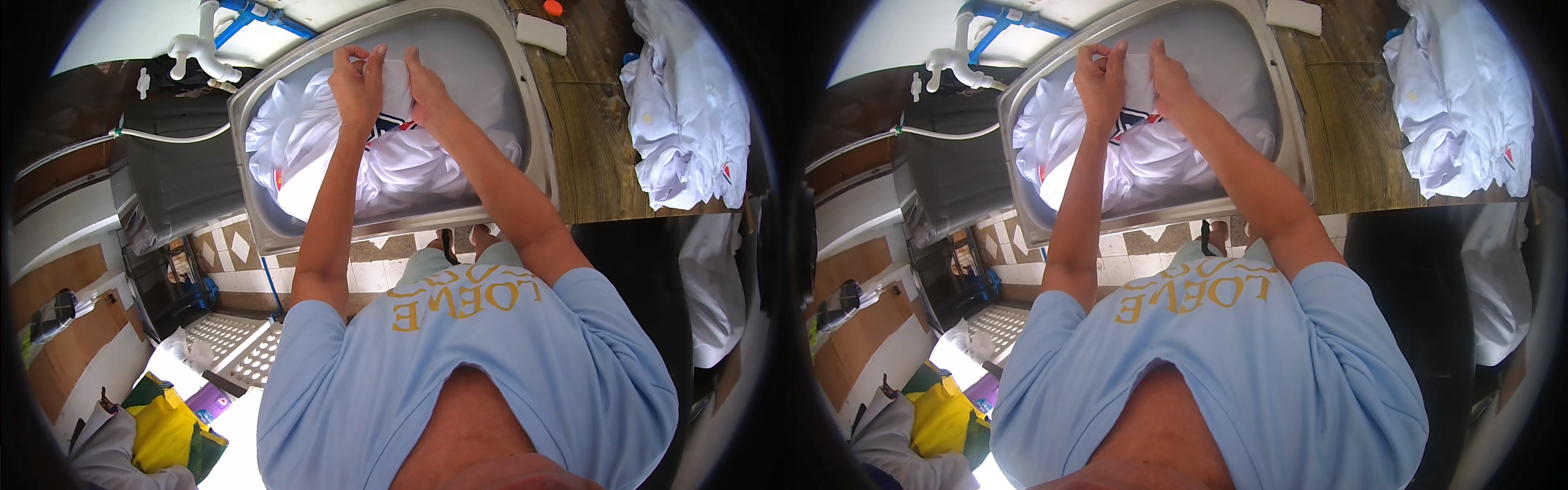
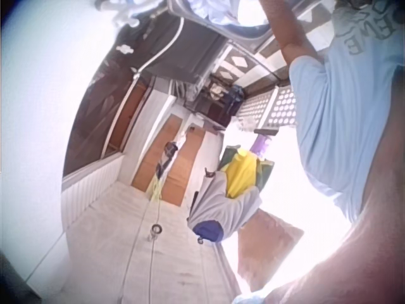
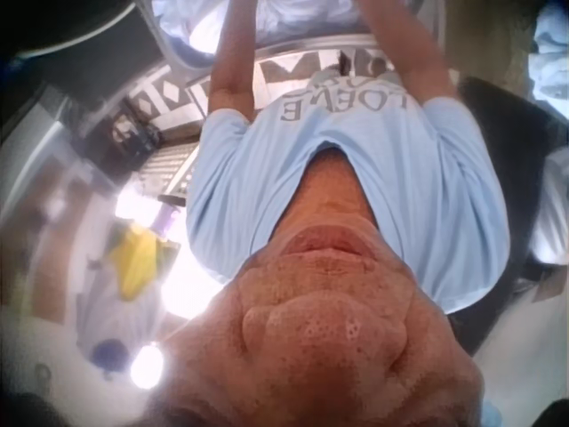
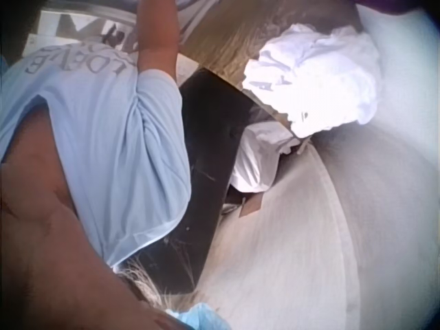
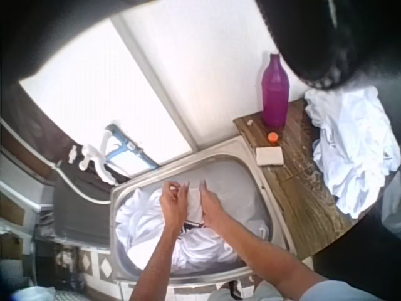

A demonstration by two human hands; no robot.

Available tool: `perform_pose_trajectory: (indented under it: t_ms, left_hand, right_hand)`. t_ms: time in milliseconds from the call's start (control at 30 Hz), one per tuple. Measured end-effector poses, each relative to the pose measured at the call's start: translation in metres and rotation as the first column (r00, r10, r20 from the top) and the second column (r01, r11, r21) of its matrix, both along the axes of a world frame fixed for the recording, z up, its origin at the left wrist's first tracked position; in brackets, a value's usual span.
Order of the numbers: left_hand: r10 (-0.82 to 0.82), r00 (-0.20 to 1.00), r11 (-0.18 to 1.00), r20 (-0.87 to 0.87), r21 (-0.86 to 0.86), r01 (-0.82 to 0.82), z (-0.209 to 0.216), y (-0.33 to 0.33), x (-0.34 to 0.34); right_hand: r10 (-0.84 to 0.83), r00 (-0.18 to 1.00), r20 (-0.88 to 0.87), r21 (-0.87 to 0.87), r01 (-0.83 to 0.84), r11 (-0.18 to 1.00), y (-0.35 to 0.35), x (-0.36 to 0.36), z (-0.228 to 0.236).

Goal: The person washes white garments by hand in a sink filled with water, rubbing soap onto specific spots and scrubing the fabric together before lifting items out to inspect them.

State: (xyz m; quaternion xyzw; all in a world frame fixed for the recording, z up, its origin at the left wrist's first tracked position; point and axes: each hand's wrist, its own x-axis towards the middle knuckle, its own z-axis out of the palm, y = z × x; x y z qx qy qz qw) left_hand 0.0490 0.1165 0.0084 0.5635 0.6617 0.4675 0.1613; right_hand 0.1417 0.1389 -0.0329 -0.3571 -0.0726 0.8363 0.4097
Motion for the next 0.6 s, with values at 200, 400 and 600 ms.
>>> perform_pose_trajectory:
  t_ms: [200,400,600]
  left_hand:
    - [-0.246,0.840,0.925,-0.484,0.142,0.353,-0.018,0.008,0.048]
    - [-0.304,0.776,0.948,-0.552,-0.095,0.304,-0.024,0.052,-0.010]
    - [-0.364,0.794,0.926,-0.486,-0.099,0.364,-0.030,0.042,-0.004]
  right_hand:
    - [0.224,0.728,-0.647,0.460,0.139,0.877,0.018,0.014,-0.098]
    - [-0.114,0.991,-0.070,-0.159,0.102,0.982,0.005,-0.031,-0.043]
    - [-0.075,0.990,-0.121,0.293,0.108,0.950,-0.004,-0.016,-0.062]
